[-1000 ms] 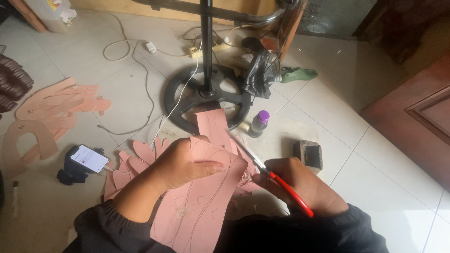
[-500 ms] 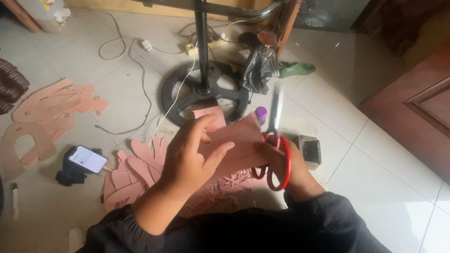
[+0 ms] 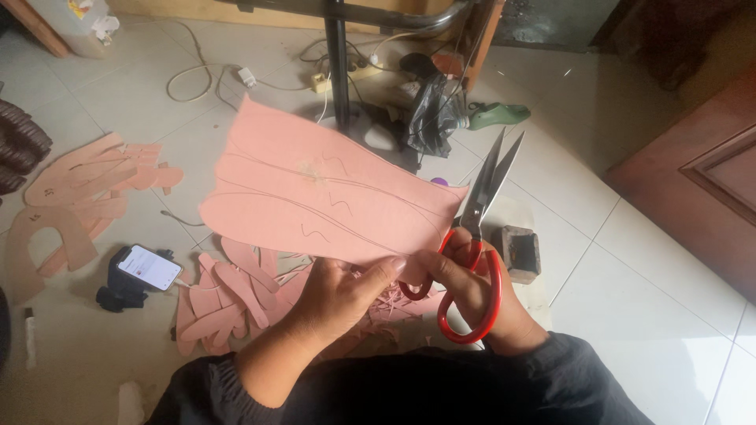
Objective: The person is cutting a pink material with scissors, following a drawn pattern. The person holds the material with one hand and uses the scissors with the other to cut along the lines.
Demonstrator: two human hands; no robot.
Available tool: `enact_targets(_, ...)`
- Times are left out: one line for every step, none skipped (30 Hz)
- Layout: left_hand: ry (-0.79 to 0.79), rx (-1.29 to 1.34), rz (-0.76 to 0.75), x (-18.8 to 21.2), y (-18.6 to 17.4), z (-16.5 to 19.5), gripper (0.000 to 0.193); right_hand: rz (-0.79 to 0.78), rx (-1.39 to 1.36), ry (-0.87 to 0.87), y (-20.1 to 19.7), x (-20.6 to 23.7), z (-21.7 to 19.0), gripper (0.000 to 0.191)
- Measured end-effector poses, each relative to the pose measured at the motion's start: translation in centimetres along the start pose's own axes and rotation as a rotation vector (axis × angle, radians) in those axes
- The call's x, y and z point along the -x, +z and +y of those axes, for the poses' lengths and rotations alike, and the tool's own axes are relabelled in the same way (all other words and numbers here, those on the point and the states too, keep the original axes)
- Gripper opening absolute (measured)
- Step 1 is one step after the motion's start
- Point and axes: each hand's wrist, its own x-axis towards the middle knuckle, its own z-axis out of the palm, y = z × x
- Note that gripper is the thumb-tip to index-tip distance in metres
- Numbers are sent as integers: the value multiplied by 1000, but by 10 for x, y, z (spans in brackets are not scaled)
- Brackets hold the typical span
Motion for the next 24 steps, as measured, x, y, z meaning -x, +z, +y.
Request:
enact_targets(-2, -1, 15, 0, 0, 0, 37, 54, 103, 28, 1, -2, -2, 21)
enact_targets(-5, -1, 30, 0, 1, -1, 37, 108, 206, 58, 1, -4, -5, 23)
enact_targets(-8, -1, 47, 1, 1, -2, 37, 161, 309, 89, 3, -5, -7, 24)
enact_targets(-99, 119, 103, -1, 1, -3, 36, 163, 256, 109, 5, -6, -8, 22)
enact_targets(-191, 240, 157, -3, 1, -4, 35, 166, 203, 128, 7, -7, -10, 21)
enact_targets(-281, 360, 212, -5, 2, -6, 34, 170, 151, 146, 9, -8, -12, 19)
enact_targets(-264, 374, 225, -7, 1, -8, 34, 121, 265, 138, 12, -6, -13, 19)
enact_targets(-246, 388, 238, -7, -1, -9, 33, 72, 379, 128, 15, -4, -14, 20)
enact_targets(-228, 402, 250, -8, -2, -10, 33, 23, 493, 117, 19, -1, -14, 20)
enact_targets(-230, 436, 262, -8, -2, -12, 31, -15, 518, 134, 22, 2, -13, 21)
enact_targets(-235, 471, 274, -8, -1, -13, 30, -55, 542, 154, 26, 4, -12, 22)
enact_targets(-242, 506, 288, -6, 0, -14, 28, -95, 565, 176, 29, 7, -11, 23)
enact_targets(-215, 511, 289, -5, 1, -14, 28, -104, 563, 167, 31, 8, -9, 23)
enact_targets(-188, 517, 289, -4, 3, -14, 28, -113, 561, 157, 33, 7, -7, 24)
enact_targets(-161, 522, 288, -4, 5, -14, 28, -121, 559, 147, 35, 8, -6, 24)
enact_targets(-166, 551, 305, -3, 7, -13, 28, -123, 553, 135, 35, 9, -6, 24)
enact_targets(-167, 580, 322, -2, 10, -13, 28, -126, 547, 122, 36, 9, -5, 24)
enact_targets(-166, 608, 337, -3, 12, -12, 28, -128, 543, 104, 36, 9, -5, 24)
enact_targets(-199, 605, 359, -3, 13, -11, 28, -126, 542, 100, 37, 9, -5, 26)
enact_targets(-235, 602, 381, -2, 14, -10, 28, -124, 541, 99, 38, 10, -5, 27)
enact_targets(-270, 600, 403, -2, 15, -9, 29, -123, 540, 97, 39, 11, -4, 28)
enact_targets(-269, 615, 401, -2, 16, -8, 30, -115, 531, 146, 40, 11, -4, 28)
enact_targets(-269, 630, 399, -2, 17, -8, 31, -108, 521, 198, 41, 11, -4, 28)
enact_targets(-269, 645, 397, -2, 17, -8, 32, -100, 510, 249, 42, 11, -4, 28)
